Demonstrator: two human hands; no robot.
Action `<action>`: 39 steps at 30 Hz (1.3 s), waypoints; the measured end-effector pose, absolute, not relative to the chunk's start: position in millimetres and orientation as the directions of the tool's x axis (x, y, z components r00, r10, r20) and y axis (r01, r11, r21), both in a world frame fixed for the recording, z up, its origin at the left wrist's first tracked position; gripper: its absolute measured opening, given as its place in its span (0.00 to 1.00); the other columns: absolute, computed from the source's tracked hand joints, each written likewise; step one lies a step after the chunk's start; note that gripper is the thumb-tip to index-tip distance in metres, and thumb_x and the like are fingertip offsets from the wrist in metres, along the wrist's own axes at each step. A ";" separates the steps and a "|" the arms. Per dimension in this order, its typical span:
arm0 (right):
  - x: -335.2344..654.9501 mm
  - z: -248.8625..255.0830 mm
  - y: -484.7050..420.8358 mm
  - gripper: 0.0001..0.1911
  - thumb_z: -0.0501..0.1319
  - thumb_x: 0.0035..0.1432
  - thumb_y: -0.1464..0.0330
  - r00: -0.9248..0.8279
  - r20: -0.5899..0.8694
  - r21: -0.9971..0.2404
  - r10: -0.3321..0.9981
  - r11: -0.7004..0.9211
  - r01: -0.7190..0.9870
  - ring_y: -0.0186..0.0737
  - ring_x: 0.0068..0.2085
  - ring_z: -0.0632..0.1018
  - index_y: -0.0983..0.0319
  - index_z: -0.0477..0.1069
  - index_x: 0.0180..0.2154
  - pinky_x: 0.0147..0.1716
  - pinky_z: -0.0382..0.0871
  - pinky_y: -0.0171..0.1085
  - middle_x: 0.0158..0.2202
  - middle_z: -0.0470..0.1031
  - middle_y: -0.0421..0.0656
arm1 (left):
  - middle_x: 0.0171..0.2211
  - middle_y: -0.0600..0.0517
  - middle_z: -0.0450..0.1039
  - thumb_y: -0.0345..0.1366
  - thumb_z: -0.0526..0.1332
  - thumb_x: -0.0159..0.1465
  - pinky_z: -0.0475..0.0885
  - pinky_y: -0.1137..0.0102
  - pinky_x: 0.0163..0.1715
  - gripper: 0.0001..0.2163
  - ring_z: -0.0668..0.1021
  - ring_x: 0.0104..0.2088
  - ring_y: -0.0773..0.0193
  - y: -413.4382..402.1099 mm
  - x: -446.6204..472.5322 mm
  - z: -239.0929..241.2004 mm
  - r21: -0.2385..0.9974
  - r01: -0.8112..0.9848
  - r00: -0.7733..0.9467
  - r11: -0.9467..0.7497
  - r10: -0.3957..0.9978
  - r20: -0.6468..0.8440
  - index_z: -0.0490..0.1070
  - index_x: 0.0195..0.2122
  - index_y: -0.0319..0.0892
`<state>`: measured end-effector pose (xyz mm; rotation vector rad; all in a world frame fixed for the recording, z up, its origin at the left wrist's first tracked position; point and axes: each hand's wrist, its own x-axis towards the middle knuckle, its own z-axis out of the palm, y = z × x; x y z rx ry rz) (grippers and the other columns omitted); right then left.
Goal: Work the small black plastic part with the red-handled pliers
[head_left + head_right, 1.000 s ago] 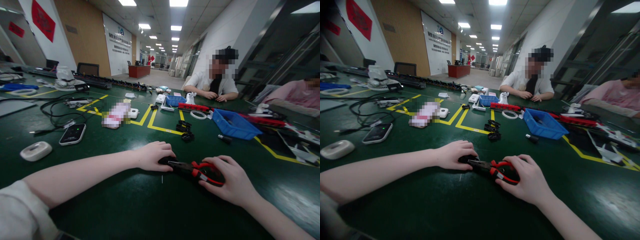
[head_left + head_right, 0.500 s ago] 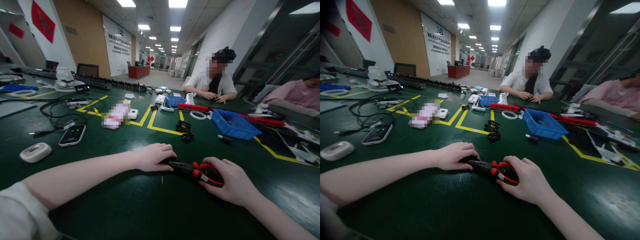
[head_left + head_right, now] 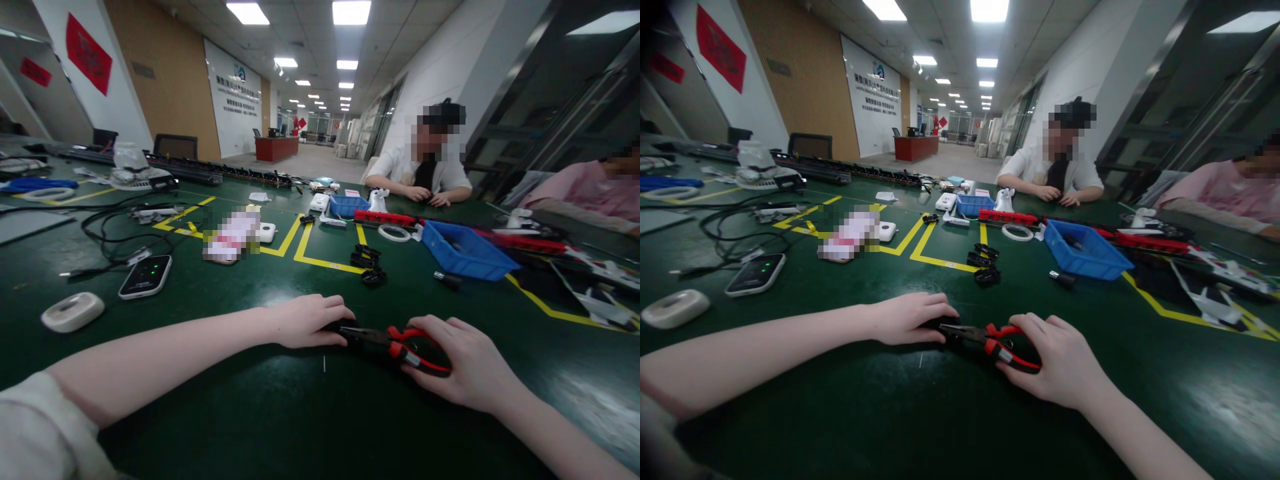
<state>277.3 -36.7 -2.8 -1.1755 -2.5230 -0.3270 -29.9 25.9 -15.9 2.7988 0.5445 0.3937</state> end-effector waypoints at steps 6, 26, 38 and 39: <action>275.5 -7.5 -39.0 0.23 0.66 0.52 0.54 -0.548 0.361 0.007 0.755 0.585 0.811 0.42 0.29 0.77 0.59 0.70 0.45 0.28 0.69 0.40 0.36 0.80 0.46 | 0.47 0.46 0.71 0.44 0.59 0.70 0.72 0.67 0.38 0.17 0.78 0.41 0.57 25.1 -30.3 -14.8 0.338 0.331 0.890 -0.881 0.411 0.199 0.64 0.56 0.41; 275.5 4.2 -40.8 0.21 0.65 0.52 0.54 -0.549 0.359 0.018 0.755 0.582 0.813 0.42 0.29 0.76 0.59 0.72 0.43 0.29 0.69 0.40 0.35 0.80 0.46 | 0.48 0.46 0.71 0.44 0.59 0.70 0.72 0.65 0.40 0.18 0.79 0.43 0.56 24.2 -29.4 -12.1 0.329 0.344 0.895 -0.879 0.414 0.169 0.63 0.57 0.42; 274.5 0.8 -43.1 0.23 0.67 0.48 0.55 -0.513 0.326 -0.015 0.794 0.547 0.837 0.44 0.31 0.78 0.58 0.71 0.44 0.30 0.70 0.41 0.37 0.79 0.44 | 0.46 0.47 0.74 0.47 0.59 0.70 0.72 0.66 0.39 0.18 0.80 0.41 0.56 24.0 -28.9 -15.2 0.274 0.378 0.879 -0.884 0.436 0.195 0.65 0.56 0.42; 274.5 0.7 -43.2 0.22 0.67 0.49 0.57 -0.509 0.322 -0.015 0.798 0.542 0.840 0.44 0.31 0.78 0.58 0.70 0.45 0.30 0.70 0.41 0.37 0.79 0.44 | 0.46 0.47 0.74 0.47 0.58 0.70 0.72 0.66 0.39 0.19 0.80 0.41 0.56 23.9 -29.0 -15.7 0.266 0.380 0.877 -0.886 0.436 0.199 0.65 0.56 0.42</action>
